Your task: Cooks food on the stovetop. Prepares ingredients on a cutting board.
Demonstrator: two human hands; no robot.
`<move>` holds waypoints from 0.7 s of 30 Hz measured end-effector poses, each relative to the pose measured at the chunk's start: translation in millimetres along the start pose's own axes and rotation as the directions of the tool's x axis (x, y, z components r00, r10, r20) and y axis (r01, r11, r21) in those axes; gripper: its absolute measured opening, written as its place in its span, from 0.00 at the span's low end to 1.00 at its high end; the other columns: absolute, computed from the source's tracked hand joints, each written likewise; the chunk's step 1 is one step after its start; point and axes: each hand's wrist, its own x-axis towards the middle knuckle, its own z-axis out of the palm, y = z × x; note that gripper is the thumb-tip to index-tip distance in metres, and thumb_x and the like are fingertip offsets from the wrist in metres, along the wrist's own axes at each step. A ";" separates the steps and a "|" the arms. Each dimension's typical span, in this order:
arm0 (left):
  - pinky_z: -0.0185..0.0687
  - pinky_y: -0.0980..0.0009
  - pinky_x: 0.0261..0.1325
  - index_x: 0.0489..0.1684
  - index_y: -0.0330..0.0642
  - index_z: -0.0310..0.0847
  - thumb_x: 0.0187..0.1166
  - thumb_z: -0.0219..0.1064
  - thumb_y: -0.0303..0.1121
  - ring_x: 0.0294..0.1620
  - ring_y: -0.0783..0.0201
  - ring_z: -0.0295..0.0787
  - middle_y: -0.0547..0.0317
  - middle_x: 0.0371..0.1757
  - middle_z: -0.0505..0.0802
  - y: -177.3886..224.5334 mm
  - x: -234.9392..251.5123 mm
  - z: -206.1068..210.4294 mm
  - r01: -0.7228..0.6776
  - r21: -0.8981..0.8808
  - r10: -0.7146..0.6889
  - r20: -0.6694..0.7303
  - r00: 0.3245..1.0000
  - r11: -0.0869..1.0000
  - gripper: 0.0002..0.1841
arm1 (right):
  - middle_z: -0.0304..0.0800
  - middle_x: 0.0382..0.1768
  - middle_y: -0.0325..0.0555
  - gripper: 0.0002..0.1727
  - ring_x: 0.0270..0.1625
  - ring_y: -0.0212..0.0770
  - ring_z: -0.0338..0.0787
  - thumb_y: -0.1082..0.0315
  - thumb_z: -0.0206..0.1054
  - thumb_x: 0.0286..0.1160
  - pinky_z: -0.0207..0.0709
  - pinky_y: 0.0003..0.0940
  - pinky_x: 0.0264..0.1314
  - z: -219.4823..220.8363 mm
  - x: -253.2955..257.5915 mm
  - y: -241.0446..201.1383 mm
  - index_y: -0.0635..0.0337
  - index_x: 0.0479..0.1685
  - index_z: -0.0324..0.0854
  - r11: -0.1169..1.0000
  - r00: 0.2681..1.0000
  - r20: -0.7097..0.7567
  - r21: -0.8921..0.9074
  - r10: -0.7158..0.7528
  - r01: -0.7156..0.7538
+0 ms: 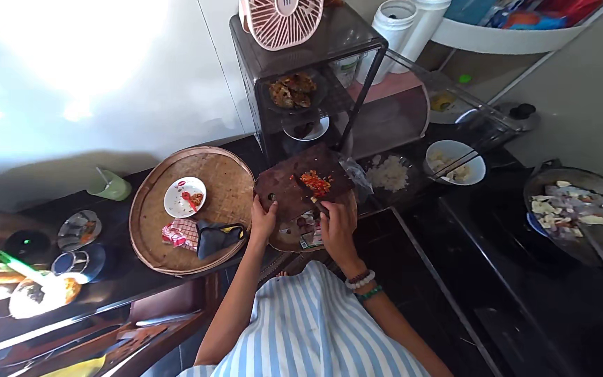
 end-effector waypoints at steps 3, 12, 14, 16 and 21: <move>0.65 0.53 0.86 0.93 0.35 0.46 0.87 0.63 0.40 0.87 0.48 0.66 0.34 0.87 0.67 6.0 -11.8 -5.2 -0.014 0.048 0.011 0.064 0.998 0.999 0.39 | 0.84 0.62 0.66 0.20 0.64 0.60 0.88 0.67 0.55 0.89 0.84 0.50 0.67 24.3 6.2 -10.0 0.67 0.71 0.79 0.999 0.998 0.061 -0.026 -0.033 0.034; 0.56 0.40 0.89 0.94 0.52 0.57 0.88 0.58 0.45 0.95 0.37 0.44 0.38 0.96 0.42 8.7 -14.9 3.3 -0.336 0.423 0.245 0.255 0.935 0.842 0.33 | 0.83 0.65 0.63 0.19 0.67 0.66 0.83 0.61 0.61 0.87 0.77 0.62 0.66 56.0 37.1 -32.6 0.55 0.71 0.82 0.972 0.994 0.109 -0.233 0.030 -0.004; 0.45 0.35 0.91 0.93 0.52 0.58 0.89 0.57 0.47 0.95 0.33 0.36 0.34 0.96 0.39 6.2 -11.5 9.5 -0.361 0.474 0.232 0.310 0.922 0.803 0.33 | 0.82 0.68 0.61 0.22 0.70 0.66 0.82 0.56 0.61 0.88 0.75 0.64 0.69 45.3 34.2 -33.6 0.53 0.74 0.81 0.972 0.994 0.094 -0.235 0.047 -0.024; 0.42 0.35 0.91 0.92 0.51 0.61 0.88 0.58 0.48 0.95 0.31 0.34 0.33 0.95 0.41 1.4 -12.2 10.2 -0.371 0.501 0.237 0.312 0.920 0.782 0.33 | 0.84 0.66 0.59 0.22 0.69 0.63 0.83 0.53 0.59 0.88 0.77 0.62 0.69 24.5 24.2 -34.1 0.53 0.72 0.83 0.977 0.998 0.046 -0.210 0.039 -0.028; 0.55 0.28 0.84 0.90 0.47 0.65 0.84 0.63 0.51 0.90 0.21 0.45 0.26 0.92 0.50 -1.9 -16.2 6.4 -0.513 0.496 0.380 0.349 0.857 0.701 0.35 | 0.93 0.49 0.48 0.17 0.56 0.46 0.91 0.57 0.59 0.89 0.81 0.47 0.61 -84.5 -14.0 -13.2 0.57 0.44 0.91 0.972 0.920 -0.389 -0.189 0.054 -0.137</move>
